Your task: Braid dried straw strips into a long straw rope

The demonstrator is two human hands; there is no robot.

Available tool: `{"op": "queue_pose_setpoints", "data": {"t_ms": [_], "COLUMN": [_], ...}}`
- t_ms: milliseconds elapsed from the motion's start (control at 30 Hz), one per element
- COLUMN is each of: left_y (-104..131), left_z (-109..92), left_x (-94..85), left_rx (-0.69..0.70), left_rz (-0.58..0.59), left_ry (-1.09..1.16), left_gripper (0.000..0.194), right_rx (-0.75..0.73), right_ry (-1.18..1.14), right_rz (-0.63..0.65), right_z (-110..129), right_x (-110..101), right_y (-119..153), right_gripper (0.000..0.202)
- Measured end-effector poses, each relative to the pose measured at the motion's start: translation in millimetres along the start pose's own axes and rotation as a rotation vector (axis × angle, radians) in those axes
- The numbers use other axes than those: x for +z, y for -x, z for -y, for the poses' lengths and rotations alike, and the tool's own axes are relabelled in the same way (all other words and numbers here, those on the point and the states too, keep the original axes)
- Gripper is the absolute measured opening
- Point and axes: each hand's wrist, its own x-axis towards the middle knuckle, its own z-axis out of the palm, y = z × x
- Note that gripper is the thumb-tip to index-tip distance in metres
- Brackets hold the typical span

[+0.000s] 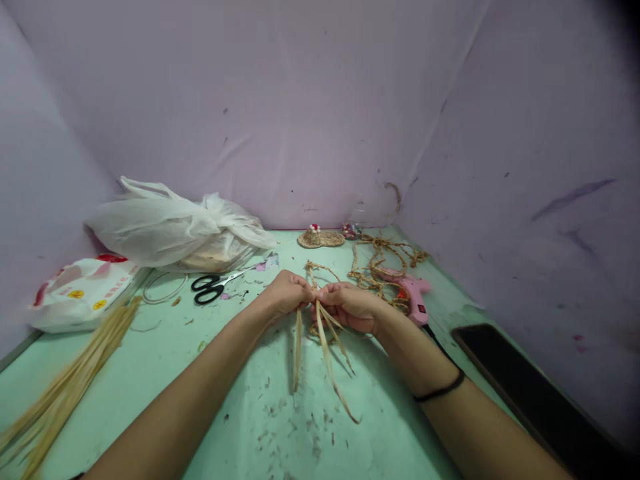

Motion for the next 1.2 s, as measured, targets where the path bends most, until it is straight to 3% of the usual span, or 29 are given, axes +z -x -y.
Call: {"op": "queue_pose_setpoints", "data": {"t_ms": [133, 267, 500, 733, 933, 1200], "left_y": [0, 0, -1, -3, -2, -3], "left_z": [1, 1, 3, 5, 2, 4], "left_x": [0.5, -0.1, -7.7, -5.8, -11.0, -12.5], "left_rx": [0.017, 0.015, 0.002, -0.031, -0.077, -0.082], "left_rz": [0.016, 0.021, 0.162, 0.077, 0.067, 0.116], "left_ry": [0.014, 0.020, 0.104, 0.101, 0.041, 0.017], "left_gripper": [0.016, 0.017, 0.020, 0.019, 0.010, 0.007], "right_rx": [-0.005, -0.057, -0.150, -0.183, -0.182, -0.132], "right_ry": [-0.052, -0.020, 0.021, 0.011, 0.031, 0.060], "right_rz": [0.032, -0.032, -0.126, -0.119, -0.032, -0.096], "right_z": [-2, -3, -7, -10, -8, -12], "right_x": [-1, -1, -3, -3, -4, -4], "right_y": [-2, -4, -6, -7, -5, -9], "right_gripper": [0.019, 0.024, 0.016, 0.011, 0.008, 0.006]}}
